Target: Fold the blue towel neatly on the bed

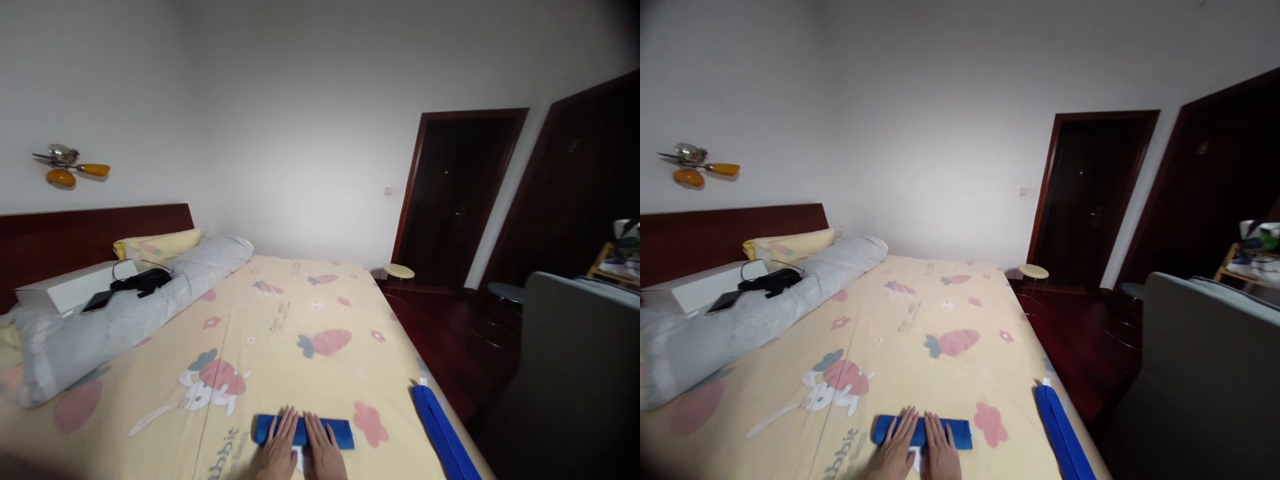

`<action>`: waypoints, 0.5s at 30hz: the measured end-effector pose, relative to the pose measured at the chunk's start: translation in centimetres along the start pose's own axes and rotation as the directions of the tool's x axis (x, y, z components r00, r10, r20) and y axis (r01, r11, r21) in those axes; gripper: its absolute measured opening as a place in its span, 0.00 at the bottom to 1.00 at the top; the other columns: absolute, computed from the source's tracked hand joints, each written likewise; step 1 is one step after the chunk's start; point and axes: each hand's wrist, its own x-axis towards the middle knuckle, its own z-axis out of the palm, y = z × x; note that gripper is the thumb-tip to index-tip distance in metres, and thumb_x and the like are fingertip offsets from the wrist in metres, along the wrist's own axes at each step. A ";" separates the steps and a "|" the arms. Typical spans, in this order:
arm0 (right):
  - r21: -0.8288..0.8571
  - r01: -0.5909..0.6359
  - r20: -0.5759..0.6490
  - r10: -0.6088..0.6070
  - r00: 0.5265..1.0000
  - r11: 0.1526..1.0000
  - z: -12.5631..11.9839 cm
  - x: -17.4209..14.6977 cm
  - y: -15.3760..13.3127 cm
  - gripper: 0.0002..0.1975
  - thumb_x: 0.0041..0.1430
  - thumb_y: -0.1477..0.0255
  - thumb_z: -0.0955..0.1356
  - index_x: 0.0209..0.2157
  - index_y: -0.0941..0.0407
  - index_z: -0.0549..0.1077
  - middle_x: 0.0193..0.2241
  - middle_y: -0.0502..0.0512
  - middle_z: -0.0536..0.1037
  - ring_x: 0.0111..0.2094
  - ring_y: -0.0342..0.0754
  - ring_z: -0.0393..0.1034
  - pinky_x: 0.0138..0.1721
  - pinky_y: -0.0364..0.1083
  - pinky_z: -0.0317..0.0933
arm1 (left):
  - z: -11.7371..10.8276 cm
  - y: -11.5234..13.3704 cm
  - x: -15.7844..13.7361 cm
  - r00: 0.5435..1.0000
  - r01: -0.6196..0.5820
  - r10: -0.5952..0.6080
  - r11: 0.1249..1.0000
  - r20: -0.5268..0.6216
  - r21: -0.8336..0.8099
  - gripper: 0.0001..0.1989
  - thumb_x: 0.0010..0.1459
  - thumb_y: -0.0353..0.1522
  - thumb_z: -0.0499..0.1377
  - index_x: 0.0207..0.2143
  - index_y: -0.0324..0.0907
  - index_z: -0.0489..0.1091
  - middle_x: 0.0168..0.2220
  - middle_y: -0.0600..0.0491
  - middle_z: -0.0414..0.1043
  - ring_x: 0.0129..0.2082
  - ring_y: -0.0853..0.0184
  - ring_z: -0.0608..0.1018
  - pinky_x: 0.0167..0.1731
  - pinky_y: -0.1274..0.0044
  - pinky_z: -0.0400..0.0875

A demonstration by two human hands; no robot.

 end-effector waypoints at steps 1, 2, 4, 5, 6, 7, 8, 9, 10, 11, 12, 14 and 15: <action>-0.018 -0.021 -0.016 0.020 1.000 1.000 -0.1 -0.4 0.7 0.36 0.56 0.73 0.58 0.65 0.52 0.42 0.67 0.51 0.45 0.68 0.55 0.42 0.66 0.64 0.44 | -0.2 -0.7 -0.4 1.000 0.003 -0.003 1.000 0.003 0.018 0.44 0.48 0.26 0.49 0.67 0.50 0.35 0.70 0.60 0.32 0.70 0.63 0.44 0.69 0.60 0.45; -0.032 -0.035 -0.039 0.033 0.999 0.999 -0.4 -0.8 1.5 0.35 0.57 0.73 0.57 0.65 0.51 0.41 0.67 0.50 0.46 0.68 0.55 0.42 0.66 0.64 0.45 | -0.5 -1.4 -0.7 1.000 0.010 -0.010 0.999 0.002 0.038 0.43 0.50 0.27 0.49 0.67 0.50 0.34 0.70 0.60 0.33 0.70 0.62 0.44 0.68 0.60 0.46; -0.051 -0.054 -0.083 0.050 0.995 0.997 -1.1 -1.9 3.2 0.32 0.61 0.69 0.56 0.65 0.50 0.42 0.67 0.49 0.47 0.68 0.54 0.43 0.66 0.64 0.46 | -1.1 -3.0 -1.5 1.000 0.006 -0.005 0.998 -0.019 0.069 0.40 0.55 0.30 0.48 0.66 0.51 0.32 0.69 0.60 0.34 0.70 0.61 0.45 0.68 0.58 0.46; -0.059 -0.071 -0.100 0.064 0.993 0.996 -1.4 -2.5 3.9 0.30 0.62 0.67 0.55 0.65 0.50 0.42 0.67 0.48 0.47 0.68 0.54 0.44 0.66 0.64 0.46 | -1.4 -3.6 -1.9 0.999 -0.002 0.004 0.997 -0.034 0.081 0.38 0.57 0.31 0.47 0.66 0.52 0.31 0.69 0.60 0.34 0.70 0.61 0.46 0.68 0.58 0.46; -0.069 -0.093 -0.113 0.085 0.990 0.993 -1.7 -3.0 4.5 0.29 0.63 0.67 0.54 0.65 0.50 0.43 0.67 0.48 0.47 0.68 0.54 0.44 0.66 0.63 0.46 | -1.6 -4.2 -2.1 0.999 -0.008 0.013 0.996 -0.051 0.090 0.38 0.58 0.31 0.47 0.65 0.53 0.29 0.69 0.60 0.34 0.70 0.61 0.46 0.68 0.57 0.45; -0.079 -0.120 -0.125 0.110 0.986 0.990 -2.0 -3.4 5.0 0.29 0.63 0.68 0.53 0.65 0.50 0.44 0.67 0.48 0.48 0.68 0.53 0.45 0.66 0.63 0.47 | -1.7 -4.6 -2.4 0.998 -0.011 0.017 0.995 -0.063 0.095 0.37 0.58 0.30 0.45 0.65 0.54 0.28 0.69 0.60 0.34 0.70 0.61 0.46 0.68 0.56 0.45; -0.090 -0.148 -0.135 0.135 0.982 0.985 -2.2 -3.7 5.4 0.29 0.63 0.70 0.53 0.65 0.50 0.45 0.66 0.48 0.48 0.67 0.53 0.45 0.65 0.63 0.47 | -1.8 -4.8 -2.5 0.998 -0.007 0.014 0.995 -0.068 0.095 0.37 0.59 0.30 0.45 0.65 0.54 0.27 0.69 0.61 0.33 0.70 0.62 0.45 0.68 0.56 0.44; -0.101 -0.176 -0.143 0.160 0.977 0.979 -2.5 -3.9 5.5 0.30 0.61 0.72 0.53 0.65 0.50 0.47 0.66 0.48 0.49 0.67 0.52 0.45 0.65 0.62 0.48 | -1.9 -4.9 -2.6 0.998 0.004 0.002 0.996 -0.063 0.092 0.37 0.59 0.29 0.44 0.65 0.55 0.27 0.69 0.62 0.33 0.70 0.63 0.45 0.68 0.56 0.44; -0.109 -0.200 -0.146 0.184 0.972 0.974 -2.8 -3.9 5.5 0.31 0.60 0.74 0.53 0.65 0.50 0.48 0.66 0.48 0.50 0.67 0.52 0.46 0.65 0.61 0.48 | -2.0 -5.0 -2.7 0.998 0.017 -0.012 0.996 -0.054 0.089 0.36 0.59 0.29 0.44 0.65 0.55 0.27 0.69 0.63 0.33 0.70 0.63 0.45 0.68 0.56 0.44; -0.113 -0.222 -0.139 0.206 0.969 0.969 -3.2 -3.9 5.4 0.32 0.58 0.75 0.54 0.65 0.50 0.50 0.66 0.48 0.51 0.67 0.52 0.46 0.65 0.61 0.49 | -2.0 -5.0 -2.6 0.999 0.027 -0.023 0.996 -0.043 0.087 0.37 0.59 0.30 0.45 0.65 0.55 0.28 0.69 0.63 0.33 0.70 0.64 0.44 0.68 0.56 0.44; -0.112 -0.241 -0.121 0.227 0.966 0.964 -3.8 -3.8 5.1 0.33 0.57 0.76 0.55 0.65 0.51 0.51 0.66 0.49 0.52 0.67 0.52 0.47 0.65 0.61 0.49 | -2.0 -4.9 -2.6 0.999 0.032 -0.029 0.996 -0.032 0.086 0.37 0.58 0.30 0.45 0.65 0.54 0.29 0.69 0.63 0.33 0.70 0.64 0.44 0.68 0.57 0.44; -0.098 -0.274 -0.052 0.270 0.962 0.957 -5.2 -3.4 4.3 0.33 0.55 0.76 0.56 0.64 0.52 0.54 0.66 0.51 0.54 0.67 0.54 0.48 0.65 0.62 0.47 | -1.9 -4.9 -2.4 0.999 0.030 -0.027 0.995 -0.025 0.091 0.38 0.57 0.30 0.47 0.66 0.54 0.30 0.69 0.62 0.33 0.70 0.64 0.44 0.68 0.58 0.45; -0.084 -0.284 -0.014 0.284 0.959 0.955 -6.1 -3.2 3.9 0.33 0.55 0.76 0.57 0.64 0.54 0.56 0.65 0.53 0.56 0.67 0.55 0.49 0.65 0.63 0.46 | -1.8 -5.0 -2.3 0.999 0.023 -0.020 0.995 -0.031 0.097 0.38 0.57 0.29 0.47 0.66 0.54 0.32 0.69 0.62 0.34 0.70 0.64 0.45 0.68 0.58 0.46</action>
